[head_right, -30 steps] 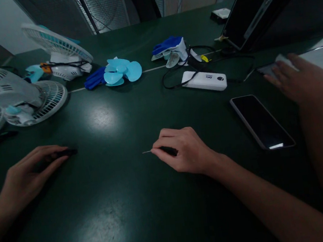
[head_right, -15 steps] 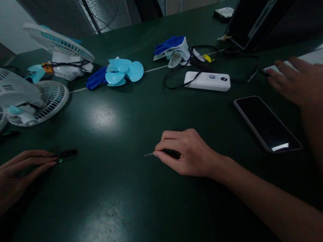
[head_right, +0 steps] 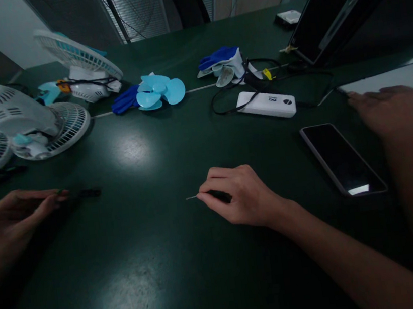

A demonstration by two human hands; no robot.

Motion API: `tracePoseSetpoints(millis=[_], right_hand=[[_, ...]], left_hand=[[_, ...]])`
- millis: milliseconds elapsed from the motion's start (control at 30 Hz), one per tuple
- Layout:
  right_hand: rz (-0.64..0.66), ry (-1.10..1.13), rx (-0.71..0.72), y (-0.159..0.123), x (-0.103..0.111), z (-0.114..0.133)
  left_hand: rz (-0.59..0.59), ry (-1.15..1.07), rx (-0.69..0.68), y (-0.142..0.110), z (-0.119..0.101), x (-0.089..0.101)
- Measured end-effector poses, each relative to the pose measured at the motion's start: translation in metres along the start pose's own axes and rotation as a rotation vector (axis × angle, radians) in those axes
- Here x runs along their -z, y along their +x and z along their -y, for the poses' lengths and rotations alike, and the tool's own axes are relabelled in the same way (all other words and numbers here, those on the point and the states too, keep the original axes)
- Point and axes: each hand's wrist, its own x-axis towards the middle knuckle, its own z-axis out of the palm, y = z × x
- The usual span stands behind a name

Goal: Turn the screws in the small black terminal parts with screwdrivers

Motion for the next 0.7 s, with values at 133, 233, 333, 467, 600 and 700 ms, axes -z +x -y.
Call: tracePoseSetpoints(millis=[133, 233, 333, 467, 600, 700], right_hand=[[0.001, 0.004, 0.000, -0.0003, 0.0007, 0.0007], [0.004, 0.001, 0.002, 0.0000, 0.0018, 0.0012], [0.006, 0.006, 0.005, 0.0000, 0.0024, 0.0016], [0.005, 0.014, 0.010, 0.0001, 0.0024, 0.0025], [0.002, 0.005, 0.012, 0.0007, 0.0027, 0.0030], [0.008, 0.011, 0.009, 0.0007, 0.0031, 0.0029]], left_hand=[[0.035, 0.012, 0.058, 0.0007, -0.0079, 0.0002], [0.060, 0.067, 0.052, -0.0001, -0.0095, 0.0013], [0.071, 0.089, 0.044, -0.0002, -0.0090, 0.0014], [0.057, 0.138, 0.059, 0.0005, -0.0080, 0.0013], [0.038, 0.140, 0.057, -0.0001, -0.0074, 0.0014], [-0.001, 0.078, 0.057, -0.0016, -0.0088, 0.0000]])
